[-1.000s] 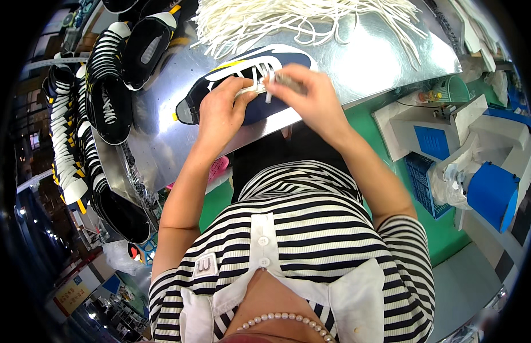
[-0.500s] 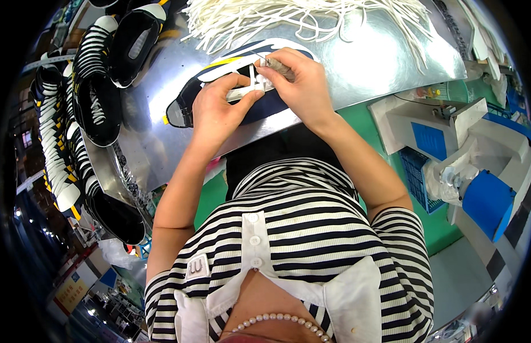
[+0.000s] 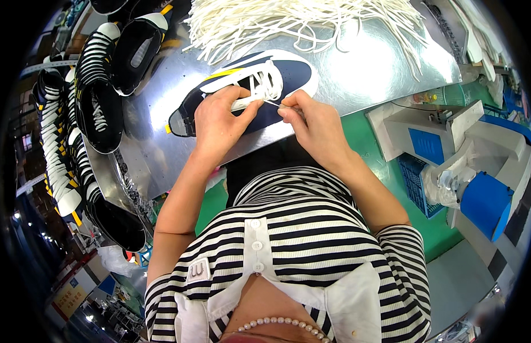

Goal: The person laces shoe uppers, threading shoelaces through the eyelets using a small lacing tool.

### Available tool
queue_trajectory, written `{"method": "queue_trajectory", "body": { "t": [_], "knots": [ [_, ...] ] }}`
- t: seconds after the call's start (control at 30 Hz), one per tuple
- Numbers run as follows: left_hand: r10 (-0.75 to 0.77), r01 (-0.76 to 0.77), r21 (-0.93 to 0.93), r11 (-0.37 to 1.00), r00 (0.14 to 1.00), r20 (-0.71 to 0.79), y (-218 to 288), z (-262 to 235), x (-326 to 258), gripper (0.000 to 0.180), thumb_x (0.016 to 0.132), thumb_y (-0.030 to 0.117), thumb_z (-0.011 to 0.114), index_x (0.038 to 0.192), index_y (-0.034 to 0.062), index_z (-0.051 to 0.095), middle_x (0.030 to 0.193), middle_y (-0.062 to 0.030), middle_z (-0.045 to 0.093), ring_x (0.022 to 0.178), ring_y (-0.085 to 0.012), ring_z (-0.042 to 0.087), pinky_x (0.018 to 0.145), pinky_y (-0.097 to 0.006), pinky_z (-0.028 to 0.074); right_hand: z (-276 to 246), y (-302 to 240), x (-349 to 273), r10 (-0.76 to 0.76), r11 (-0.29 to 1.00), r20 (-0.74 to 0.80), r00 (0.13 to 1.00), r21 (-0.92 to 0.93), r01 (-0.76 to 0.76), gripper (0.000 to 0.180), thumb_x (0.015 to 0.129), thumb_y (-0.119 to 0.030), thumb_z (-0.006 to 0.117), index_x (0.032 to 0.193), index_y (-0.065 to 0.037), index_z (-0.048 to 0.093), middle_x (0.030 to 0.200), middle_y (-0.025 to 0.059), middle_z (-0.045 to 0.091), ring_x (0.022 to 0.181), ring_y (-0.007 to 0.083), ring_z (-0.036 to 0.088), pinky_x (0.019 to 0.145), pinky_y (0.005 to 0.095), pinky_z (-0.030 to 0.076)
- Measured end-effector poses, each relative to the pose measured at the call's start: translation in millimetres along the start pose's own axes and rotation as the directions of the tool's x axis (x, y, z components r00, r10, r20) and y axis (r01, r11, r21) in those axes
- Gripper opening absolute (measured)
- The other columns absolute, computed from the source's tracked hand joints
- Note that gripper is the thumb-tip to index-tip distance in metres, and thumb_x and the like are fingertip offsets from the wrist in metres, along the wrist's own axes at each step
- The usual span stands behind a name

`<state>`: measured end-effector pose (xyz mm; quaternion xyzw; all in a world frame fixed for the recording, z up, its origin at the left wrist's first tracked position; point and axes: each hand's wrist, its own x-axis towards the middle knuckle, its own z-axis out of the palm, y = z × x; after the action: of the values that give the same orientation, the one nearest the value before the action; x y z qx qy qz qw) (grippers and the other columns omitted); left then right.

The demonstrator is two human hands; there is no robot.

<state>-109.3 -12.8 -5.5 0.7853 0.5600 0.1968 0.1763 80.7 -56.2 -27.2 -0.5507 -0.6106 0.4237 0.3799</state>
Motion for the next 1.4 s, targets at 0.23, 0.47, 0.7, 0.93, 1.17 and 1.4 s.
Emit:
{"method": "queue_trajectory", "body": {
  "t": [0.23,0.47,0.7,0.93,1.17,1.4],
  "knots": [
    [0.054,-0.056,-0.064,0.996,0.998,-0.032,-2.5,2.9,-4.9,0.023,0.076,0.025,0.074,0.082,0.0040,0.067,0.077,-0.0103,0.065,0.069,-0.0290,0.063,0.062,-0.037,0.048,4.1,0.7,3.4,0.065,0.996,0.030,0.997,0.066,-0.067,0.015,0.090,-0.013,0.061,0.088,0.001,0.058,0.070,0.0108,0.066,0.063,0.0204,0.066,0.058,0.0294,0.050],
    [0.181,-0.191,-0.148,0.970,0.980,-0.076,6.4,6.2,-17.7,0.017,0.075,0.013,0.075,0.083,0.0035,0.064,0.073,-0.0095,0.059,0.061,-0.0287,0.059,0.054,-0.036,0.044,25.2,-3.1,12.2,0.153,0.983,0.009,0.988,0.100,-0.153,0.017,0.090,-0.013,0.058,0.095,0.000,0.048,0.070,0.0130,0.066,0.063,0.0252,0.066,0.059,0.0333,0.049],
    [0.280,-0.279,0.030,0.960,0.943,-0.178,-5.3,-1.6,-25.2,0.013,0.074,0.009,0.074,0.081,0.0046,0.064,0.070,-0.0077,0.056,0.061,-0.0262,0.056,0.054,-0.035,0.042,-36.1,5.8,-6.0,0.009,0.985,0.135,0.991,-0.170,0.014,0.019,0.089,-0.012,0.061,0.103,-0.001,0.057,0.077,0.0109,0.067,0.062,0.0227,0.065,0.059,0.0324,0.049],
    [0.490,-0.463,0.164,0.871,0.836,-0.246,-2.6,-0.3,-34.8,0.011,0.071,0.006,0.069,0.080,0.0059,0.063,0.066,-0.0037,0.048,0.059,-0.0190,0.053,0.051,-0.032,0.042,-7.2,-47.8,22.2,-0.512,0.811,0.202,0.835,-0.204,0.548,0.027,0.082,0.000,0.061,0.108,-0.004,0.061,0.084,0.0088,0.066,0.064,0.0242,0.063,0.059,0.0319,0.048],
    [0.552,-0.510,0.213,0.833,0.787,-0.275,-15.6,4.4,-41.3,0.013,0.069,0.004,0.068,0.081,0.0039,0.064,0.063,-0.0028,0.045,0.057,-0.0173,0.050,0.049,-0.031,0.040,11.5,-40.9,42.6,-0.064,0.788,0.366,0.928,-0.552,0.272,0.014,0.080,-0.012,0.063,0.093,-0.007,0.061,0.073,0.0109,0.066,0.075,0.0308,0.065,0.062,0.0396,0.049],
    [0.434,-0.436,0.030,0.900,0.884,-0.171,-17.4,-2.0,-34.3,0.017,0.071,0.006,0.074,0.083,0.0036,0.063,0.067,-0.0078,0.051,0.060,-0.0244,0.054,0.052,-0.033,0.043,-31.5,-62.8,89.0,-0.376,0.887,-0.089,0.922,0.255,0.386,0.016,0.088,-0.009,0.063,0.101,-0.003,0.068,0.086,0.0029,0.069,0.080,0.0107,0.065,0.075,0.0249,0.051]
  ]
}}
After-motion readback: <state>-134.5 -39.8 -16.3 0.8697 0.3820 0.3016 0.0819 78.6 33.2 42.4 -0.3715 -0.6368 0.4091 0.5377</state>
